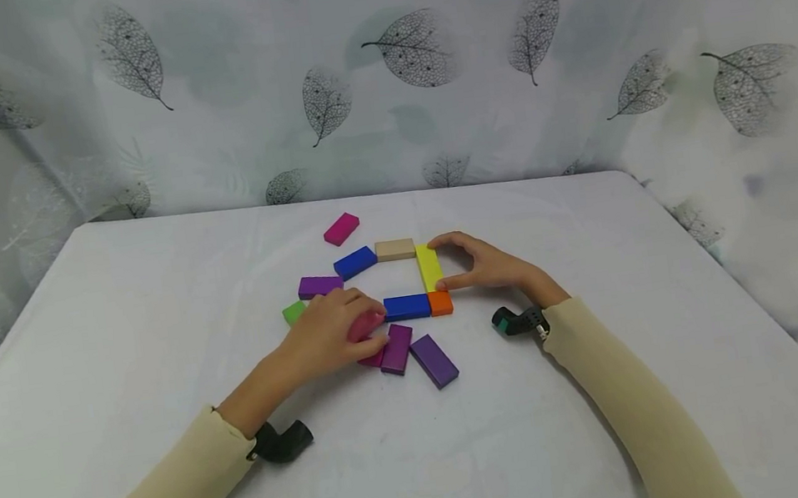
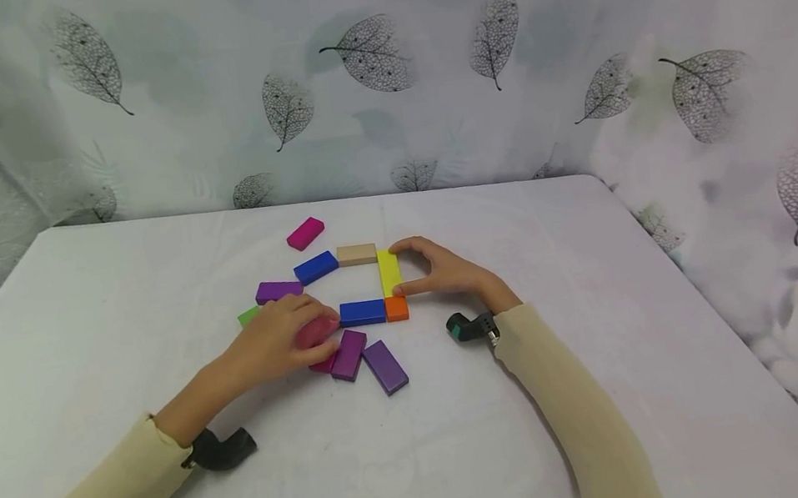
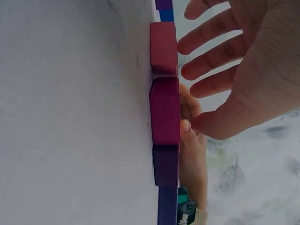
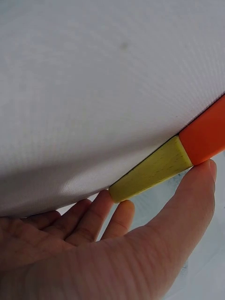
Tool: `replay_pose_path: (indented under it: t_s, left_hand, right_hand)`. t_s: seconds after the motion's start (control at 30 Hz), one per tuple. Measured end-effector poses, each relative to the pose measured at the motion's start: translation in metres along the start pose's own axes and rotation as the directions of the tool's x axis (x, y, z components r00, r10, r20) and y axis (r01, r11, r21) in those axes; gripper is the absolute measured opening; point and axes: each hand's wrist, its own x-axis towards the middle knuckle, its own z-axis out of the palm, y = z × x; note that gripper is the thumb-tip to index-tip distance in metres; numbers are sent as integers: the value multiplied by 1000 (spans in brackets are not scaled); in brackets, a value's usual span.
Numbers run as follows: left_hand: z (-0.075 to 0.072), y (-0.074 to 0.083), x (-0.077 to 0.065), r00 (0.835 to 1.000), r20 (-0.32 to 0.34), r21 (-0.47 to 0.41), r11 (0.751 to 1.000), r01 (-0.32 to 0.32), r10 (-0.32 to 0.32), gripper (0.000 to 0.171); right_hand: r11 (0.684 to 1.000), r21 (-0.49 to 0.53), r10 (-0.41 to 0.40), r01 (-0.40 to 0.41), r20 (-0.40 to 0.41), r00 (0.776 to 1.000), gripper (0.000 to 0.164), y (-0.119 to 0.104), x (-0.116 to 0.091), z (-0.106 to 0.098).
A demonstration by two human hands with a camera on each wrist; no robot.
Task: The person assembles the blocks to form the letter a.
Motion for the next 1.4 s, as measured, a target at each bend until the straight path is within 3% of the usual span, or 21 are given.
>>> replay_pose_path:
  t_s: [0.33,0.67,1.03,1.4]
  left_hand:
    - [4,0,0,997,26,-8,997,-71,71,41]
    - [9,-3,0,984,109,-80,988,-130,138,49]
    - [11,-5,1,980,118,-53,987,-154,159,58]
    - [11,-3,0,978,95,-88,981,-175,183,58]
  right_hand:
    - [1000,10,8,-8,4,1000,70,-1,0,0]
    - [1000,6,-7,7,2,1000,69,1,0,1]
    - [1000,0,-3,3,-1,1000,70,1,1,0]
    - [1000,-2,1,-1,-1,1000,70,1,0,0]
